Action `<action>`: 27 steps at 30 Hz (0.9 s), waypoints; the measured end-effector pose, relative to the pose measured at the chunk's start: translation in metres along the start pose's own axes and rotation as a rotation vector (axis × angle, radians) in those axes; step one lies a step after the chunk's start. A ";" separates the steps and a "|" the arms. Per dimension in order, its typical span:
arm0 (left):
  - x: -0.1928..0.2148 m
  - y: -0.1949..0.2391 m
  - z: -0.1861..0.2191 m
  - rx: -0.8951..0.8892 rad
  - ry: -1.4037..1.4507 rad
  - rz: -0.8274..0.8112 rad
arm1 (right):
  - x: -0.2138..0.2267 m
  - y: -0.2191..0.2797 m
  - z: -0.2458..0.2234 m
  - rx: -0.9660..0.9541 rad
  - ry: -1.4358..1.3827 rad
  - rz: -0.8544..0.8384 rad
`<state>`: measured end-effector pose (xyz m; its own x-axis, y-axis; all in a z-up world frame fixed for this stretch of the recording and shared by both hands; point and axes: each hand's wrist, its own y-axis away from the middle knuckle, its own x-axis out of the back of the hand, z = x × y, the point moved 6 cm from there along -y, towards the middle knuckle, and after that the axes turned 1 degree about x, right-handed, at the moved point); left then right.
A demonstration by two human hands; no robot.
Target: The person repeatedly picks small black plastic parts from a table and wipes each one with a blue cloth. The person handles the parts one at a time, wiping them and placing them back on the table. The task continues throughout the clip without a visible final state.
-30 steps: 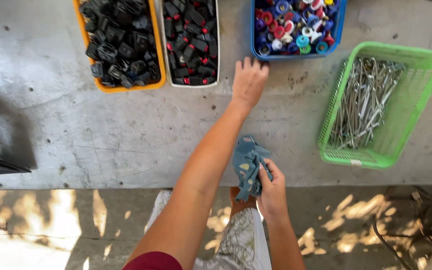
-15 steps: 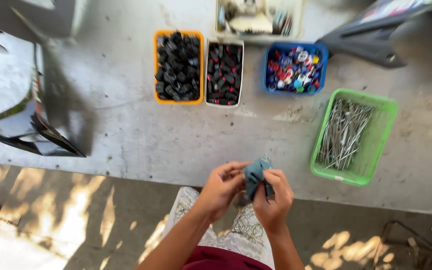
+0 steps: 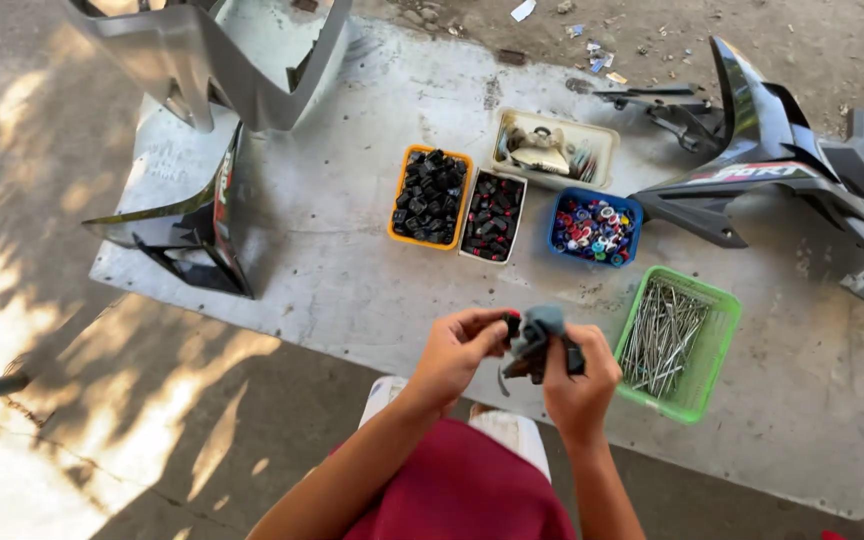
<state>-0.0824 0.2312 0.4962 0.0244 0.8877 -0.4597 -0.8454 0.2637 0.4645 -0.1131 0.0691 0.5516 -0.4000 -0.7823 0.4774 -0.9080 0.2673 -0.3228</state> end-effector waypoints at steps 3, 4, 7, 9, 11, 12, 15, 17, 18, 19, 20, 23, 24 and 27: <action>-0.011 0.017 0.003 -0.033 -0.071 0.134 | -0.016 0.012 -0.036 0.153 0.023 0.023; -0.009 0.014 -0.001 -0.034 -0.071 0.131 | -0.015 0.011 -0.028 0.154 0.025 0.025; 0.002 0.012 0.011 -0.162 -0.238 0.221 | -0.013 0.005 -0.016 0.242 0.024 0.040; -0.001 0.018 0.024 -0.171 -0.098 0.145 | 0.004 0.001 0.007 -0.011 -0.040 0.192; -0.012 0.025 0.046 -0.219 -0.060 0.111 | 0.007 -0.007 -0.009 -0.034 -0.096 0.180; -0.018 0.035 0.050 -0.235 -0.012 0.094 | 0.010 -0.003 -0.015 -0.082 -0.141 0.142; -0.017 0.014 0.020 -0.232 -0.032 0.118 | -0.008 -0.001 -0.062 -0.154 -0.256 0.103; -0.021 0.014 0.026 -0.305 -0.173 0.144 | -0.007 0.003 -0.063 -0.152 -0.259 0.121; -0.022 0.014 0.034 -0.376 -0.318 0.176 | -0.009 0.004 -0.064 -0.155 -0.267 0.135; -0.021 0.014 0.035 -0.384 -0.319 0.177 | -0.007 -0.002 -0.063 -0.148 -0.272 0.136; -0.022 0.017 0.029 -0.335 -0.300 0.128 | -0.003 -0.001 -0.065 -0.109 -0.218 0.140; -0.027 0.031 0.023 -0.231 -0.224 0.056 | 0.001 -0.003 -0.062 -0.042 -0.124 0.142; -0.029 0.034 0.025 -0.194 -0.164 0.045 | -0.002 -0.008 -0.062 0.004 -0.096 0.133; -0.013 0.022 0.010 -0.195 -0.053 0.066 | -0.002 -0.005 -0.076 0.068 -0.016 0.080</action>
<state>-0.0962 0.2292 0.5205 -0.0110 0.9206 -0.3904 -0.9331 0.1309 0.3350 -0.1175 0.1116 0.6141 -0.4685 -0.7691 0.4347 -0.8623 0.2910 -0.4144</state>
